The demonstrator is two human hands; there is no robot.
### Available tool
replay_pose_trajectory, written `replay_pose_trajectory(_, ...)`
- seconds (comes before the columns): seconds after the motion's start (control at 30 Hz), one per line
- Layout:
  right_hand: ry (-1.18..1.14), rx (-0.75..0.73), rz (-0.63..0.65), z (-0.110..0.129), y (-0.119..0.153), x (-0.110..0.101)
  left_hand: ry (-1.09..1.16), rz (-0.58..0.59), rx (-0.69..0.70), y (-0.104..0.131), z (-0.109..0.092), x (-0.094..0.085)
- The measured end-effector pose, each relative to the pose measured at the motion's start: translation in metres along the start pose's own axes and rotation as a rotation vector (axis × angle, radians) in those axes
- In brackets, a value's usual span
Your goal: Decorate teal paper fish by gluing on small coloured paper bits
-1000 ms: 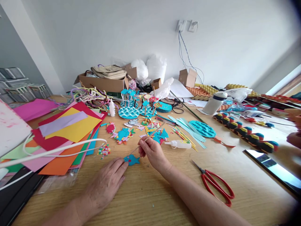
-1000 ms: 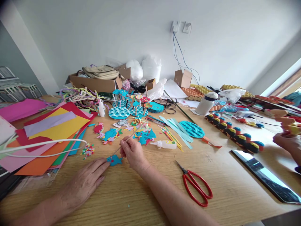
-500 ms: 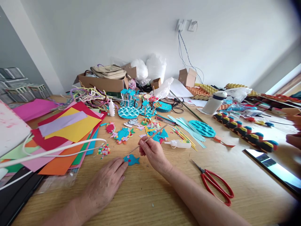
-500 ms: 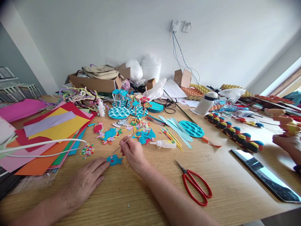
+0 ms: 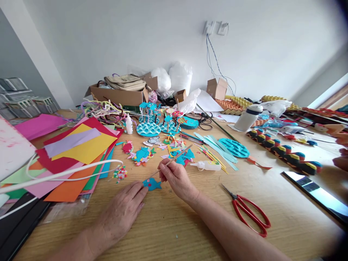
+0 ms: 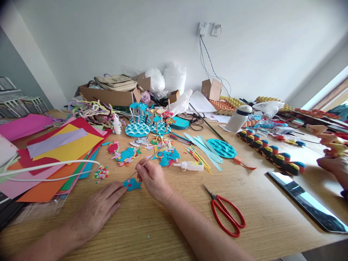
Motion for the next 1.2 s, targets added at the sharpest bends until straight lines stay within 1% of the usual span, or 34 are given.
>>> replay_pose_trajectory(0.2, 0.178, -0.057, 0.039, 0.008, 0.003, 0.000, -0.022, -0.013, 0.008, 0.002, 0.001, 0.002)
replay_pose_trajectory(0.43, 0.327, -0.126, 0.070, 0.016, 0.004, 0.001, -0.015, -0.018, 0.008, 0.003, 0.001, 0.003)
replay_pose_trajectory(0.63, 0.329, -0.139, 0.041, 0.018, 0.005, 0.001, 0.009, -0.057, 0.009, 0.002, 0.001, 0.001)
replay_pose_trajectory(0.87, 0.376, -0.152, 0.076, 0.019, 0.005, 0.004, 0.006, -0.052, 0.028, -0.002, -0.002, -0.008)
replay_pose_trajectory(1.0, 0.360, -0.159, 0.044, 0.023, 0.004, 0.002, 0.024, -0.075, 0.014, -0.001, -0.001, -0.006)
replay_pose_trajectory(1.13, 0.390, -0.151, 0.093, 0.022, 0.004, 0.005, 0.027, -0.070, 0.012, -0.001, -0.001, -0.004)
replay_pose_trajectory(1.2, 0.388, -0.150, 0.085, 0.022, 0.004, 0.005, 0.010, -0.063, 0.017, -0.001, -0.001, -0.005)
Point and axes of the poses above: each hand's wrist, its own y-axis away from the middle knuckle, its own x-axis out of the palm, z = x × y, the point moved 5 cm from there along -y, towards the middle knuckle, and after that the axes turned 2 degrees about x, right-handed, at the moved point
